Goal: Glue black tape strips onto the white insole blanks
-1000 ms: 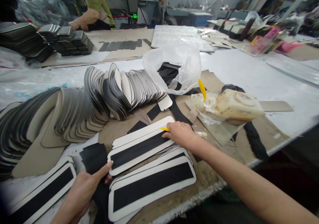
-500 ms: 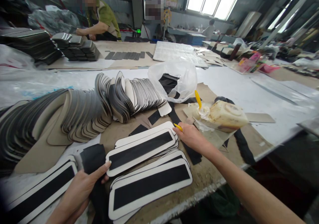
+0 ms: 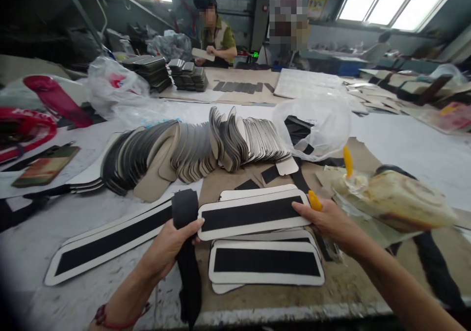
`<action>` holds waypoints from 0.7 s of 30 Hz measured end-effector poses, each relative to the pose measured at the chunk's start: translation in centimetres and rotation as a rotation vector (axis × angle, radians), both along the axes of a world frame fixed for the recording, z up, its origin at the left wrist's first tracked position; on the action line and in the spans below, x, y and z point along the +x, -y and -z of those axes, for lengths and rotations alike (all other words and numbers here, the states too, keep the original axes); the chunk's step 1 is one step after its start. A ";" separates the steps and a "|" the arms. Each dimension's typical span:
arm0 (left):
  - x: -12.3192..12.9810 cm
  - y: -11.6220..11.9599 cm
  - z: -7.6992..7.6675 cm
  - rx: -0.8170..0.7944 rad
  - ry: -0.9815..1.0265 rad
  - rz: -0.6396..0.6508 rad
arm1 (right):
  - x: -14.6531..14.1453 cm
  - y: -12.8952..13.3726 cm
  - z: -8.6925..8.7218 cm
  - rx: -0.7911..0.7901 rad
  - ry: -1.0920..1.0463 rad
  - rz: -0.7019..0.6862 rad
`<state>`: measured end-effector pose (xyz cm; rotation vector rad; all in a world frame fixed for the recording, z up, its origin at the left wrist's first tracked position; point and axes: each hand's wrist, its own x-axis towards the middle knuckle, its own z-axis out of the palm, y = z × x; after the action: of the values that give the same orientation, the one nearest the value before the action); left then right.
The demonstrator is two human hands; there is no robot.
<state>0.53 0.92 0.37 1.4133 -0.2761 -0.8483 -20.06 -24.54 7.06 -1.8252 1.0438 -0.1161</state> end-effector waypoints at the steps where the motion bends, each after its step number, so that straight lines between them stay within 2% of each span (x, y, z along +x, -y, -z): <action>1: 0.0 -0.2 0.1 -0.005 -0.008 -0.006 | -0.1 -0.4 -0.2 0.022 0.023 0.014; 6: -0.2 -0.9 0.1 -0.060 -0.119 -0.062 | -0.8 -2.2 -0.6 0.110 0.126 0.033; 11: -0.7 -1.4 -0.3 -0.151 -0.341 -0.029 | -2.1 -3.1 -0.2 0.211 0.258 0.042; 14: -1.2 -1.6 -0.3 -0.153 -0.420 -0.023 | -3.1 -3.6 0.0 0.308 0.297 0.044; 17: -1.8 -2.0 0.0 -0.116 -0.402 0.016 | -4.2 -4.1 0.5 0.332 0.291 0.049; 21: -2.7 -2.6 0.7 0.045 -0.242 0.075 | -5.7 -4.6 1.8 0.196 0.120 0.038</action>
<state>-2.14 3.50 -0.34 1.3328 -0.1261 -1.0834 -25.71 -19.98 5.26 -1.6027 0.9712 -0.1394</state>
